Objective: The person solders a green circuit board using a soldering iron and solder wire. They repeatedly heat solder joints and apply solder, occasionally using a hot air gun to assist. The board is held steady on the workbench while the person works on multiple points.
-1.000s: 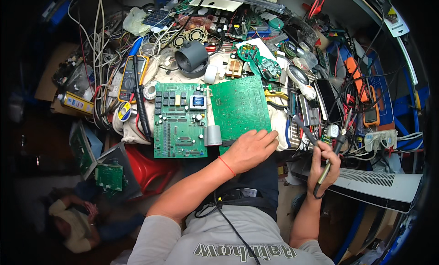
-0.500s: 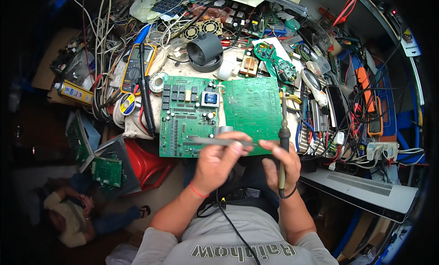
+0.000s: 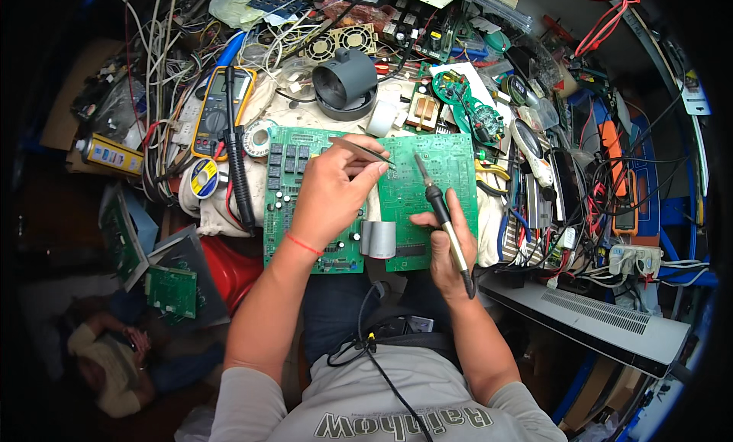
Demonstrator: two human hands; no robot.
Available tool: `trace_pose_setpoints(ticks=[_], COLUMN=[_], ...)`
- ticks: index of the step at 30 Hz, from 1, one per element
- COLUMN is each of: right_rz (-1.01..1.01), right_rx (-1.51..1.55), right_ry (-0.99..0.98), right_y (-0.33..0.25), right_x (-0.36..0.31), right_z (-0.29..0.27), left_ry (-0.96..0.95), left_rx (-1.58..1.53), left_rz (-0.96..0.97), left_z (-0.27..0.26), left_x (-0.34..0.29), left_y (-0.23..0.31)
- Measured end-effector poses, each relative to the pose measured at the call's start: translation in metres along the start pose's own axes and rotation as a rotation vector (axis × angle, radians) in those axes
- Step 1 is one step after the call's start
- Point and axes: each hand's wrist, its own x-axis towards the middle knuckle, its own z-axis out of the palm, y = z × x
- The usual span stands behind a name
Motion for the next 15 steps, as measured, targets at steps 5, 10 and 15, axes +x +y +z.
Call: trace_pose_setpoints(ticks=[5,10,15], right_rz=[-0.009,-0.060,-0.129], right_rx=[-0.059,-0.152,-0.189], right_ry=[0.069,0.077,0.056], right_y=[0.002,-0.005,-0.005], right_x=[-0.004,-0.003,-0.001], right_z=[-0.006,-0.004,0.000], left_ry=[-0.132,-0.186,-0.181], left_rx=[0.318,0.443,0.427], left_rz=[0.044,0.056,0.088], left_z=[-0.010,-0.017,-0.017], left_x=[0.018,0.019,0.018], left_y=[-0.006,-0.012,-0.015])
